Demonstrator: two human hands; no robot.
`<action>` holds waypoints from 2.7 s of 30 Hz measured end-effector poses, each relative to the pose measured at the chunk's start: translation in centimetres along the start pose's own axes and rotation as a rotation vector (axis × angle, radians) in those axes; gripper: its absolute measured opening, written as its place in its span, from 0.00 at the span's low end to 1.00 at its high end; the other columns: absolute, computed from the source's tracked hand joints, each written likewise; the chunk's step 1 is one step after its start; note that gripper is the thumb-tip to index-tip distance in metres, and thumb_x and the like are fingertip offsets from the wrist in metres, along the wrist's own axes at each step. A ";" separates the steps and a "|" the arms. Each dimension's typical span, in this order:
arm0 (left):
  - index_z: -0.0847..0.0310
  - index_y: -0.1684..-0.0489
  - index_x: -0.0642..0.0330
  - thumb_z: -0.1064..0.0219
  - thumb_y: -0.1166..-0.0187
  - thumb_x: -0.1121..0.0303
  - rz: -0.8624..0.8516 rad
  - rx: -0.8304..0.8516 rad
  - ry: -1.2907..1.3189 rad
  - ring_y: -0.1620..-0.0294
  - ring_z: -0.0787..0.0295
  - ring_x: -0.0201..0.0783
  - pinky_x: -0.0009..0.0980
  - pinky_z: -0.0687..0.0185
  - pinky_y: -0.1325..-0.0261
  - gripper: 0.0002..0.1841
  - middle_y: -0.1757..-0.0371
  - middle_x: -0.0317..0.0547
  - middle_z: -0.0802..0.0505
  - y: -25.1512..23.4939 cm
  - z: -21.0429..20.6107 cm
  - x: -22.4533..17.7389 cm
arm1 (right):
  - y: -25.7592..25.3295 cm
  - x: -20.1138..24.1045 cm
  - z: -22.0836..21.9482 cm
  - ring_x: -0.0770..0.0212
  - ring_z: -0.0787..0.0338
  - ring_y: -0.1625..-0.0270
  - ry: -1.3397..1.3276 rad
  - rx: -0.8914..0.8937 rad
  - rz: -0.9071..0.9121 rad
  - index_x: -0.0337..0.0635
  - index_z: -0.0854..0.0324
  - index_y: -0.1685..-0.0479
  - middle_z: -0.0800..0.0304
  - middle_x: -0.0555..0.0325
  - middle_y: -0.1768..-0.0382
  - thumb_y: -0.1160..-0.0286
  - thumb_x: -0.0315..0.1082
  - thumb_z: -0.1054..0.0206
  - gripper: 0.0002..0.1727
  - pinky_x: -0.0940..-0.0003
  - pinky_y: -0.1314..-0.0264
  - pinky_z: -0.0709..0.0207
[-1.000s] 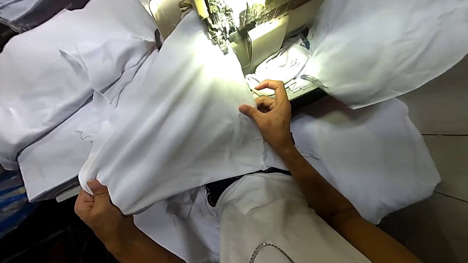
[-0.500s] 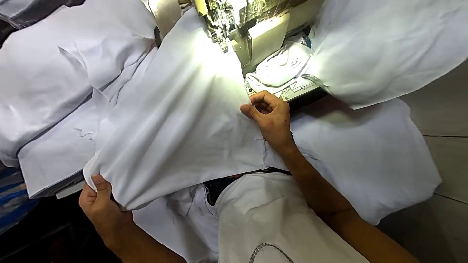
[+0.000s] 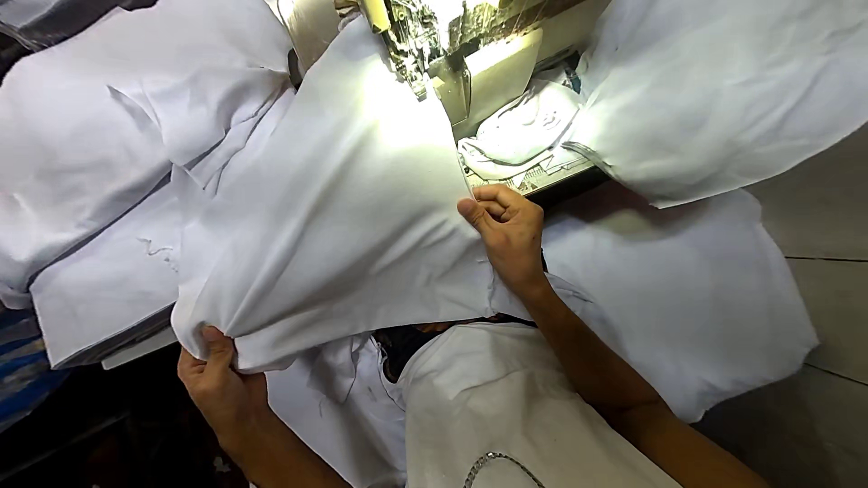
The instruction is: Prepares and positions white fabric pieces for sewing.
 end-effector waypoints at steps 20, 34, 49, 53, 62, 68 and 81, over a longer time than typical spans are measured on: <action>0.24 0.54 0.51 0.51 0.07 0.67 0.013 -0.085 -0.179 0.67 0.12 0.17 0.19 0.13 0.57 0.09 0.69 0.19 0.13 -3.2 -1.4 -0.9 | -1.7 1.1 0.2 0.78 0.19 0.80 0.009 -0.010 0.105 0.42 0.11 0.57 0.11 0.66 0.75 0.22 0.36 0.25 0.07 0.83 0.80 0.25; 0.24 0.45 0.44 0.47 0.07 0.58 -0.191 -0.008 -0.072 0.54 0.11 0.22 0.27 0.13 0.44 0.08 0.58 0.21 0.11 -7.4 -2.5 -4.1 | -3.1 2.4 -0.1 0.76 0.19 0.81 -0.003 0.017 0.163 0.42 0.12 0.53 0.11 0.63 0.74 0.19 0.35 0.28 0.07 0.83 0.81 0.25; 0.31 0.39 0.70 0.44 0.10 0.67 -0.154 0.138 -0.222 0.43 0.14 0.18 0.25 0.17 0.34 0.14 0.48 0.27 0.12 2.9 -1.4 2.4 | 2.7 -0.1 1.8 0.63 0.12 0.43 0.382 0.109 0.254 0.41 0.20 0.34 0.12 0.52 0.43 0.25 0.40 0.24 0.24 0.68 0.40 0.16; 0.31 0.38 0.67 0.52 0.09 0.72 -0.193 -0.004 -0.177 0.47 0.13 0.21 0.27 0.17 0.36 0.11 0.50 0.28 0.13 1.9 -1.1 1.0 | 2.9 -1.1 1.7 0.62 0.10 0.46 0.483 0.070 0.350 0.39 0.13 0.48 0.10 0.53 0.51 0.24 0.33 0.25 0.11 0.68 0.43 0.16; 0.22 0.45 0.47 0.52 0.06 0.60 -0.020 0.098 -0.098 0.51 0.10 0.21 0.26 0.14 0.41 0.12 0.55 0.22 0.08 -0.4 -0.2 -2.4 | 2.2 -1.0 2.6 0.66 0.09 0.51 0.455 0.126 0.288 0.40 0.13 0.47 0.08 0.55 0.53 0.25 0.34 0.24 0.12 0.71 0.47 0.15; 0.29 0.40 0.55 0.07 0.61 0.46 0.202 0.373 -0.261 0.50 0.08 0.21 0.25 0.10 0.44 0.47 0.53 0.21 0.08 0.6 0.1 0.1 | 1.7 -1.1 3.0 0.67 0.13 0.60 0.383 0.181 0.250 0.41 0.15 0.63 0.12 0.57 0.62 0.29 0.35 0.22 0.09 0.73 0.57 0.19; 0.25 0.46 0.53 0.38 0.19 0.72 0.168 0.215 -0.169 0.59 0.08 0.17 0.18 0.11 0.49 0.08 0.61 0.19 0.06 1.1 -1.4 -0.6 | 2.3 -2.6 3.4 0.70 0.23 0.85 0.081 0.240 -0.068 0.46 0.25 0.42 0.16 0.62 0.80 0.22 0.32 0.28 0.15 0.80 0.87 0.32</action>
Point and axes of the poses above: each hand's wrist, its own y-axis away from the middle knuckle, its own z-axis out of the back of the hand, x = y × z, the point moved 5 cm from there along -y, towards the middle knuckle
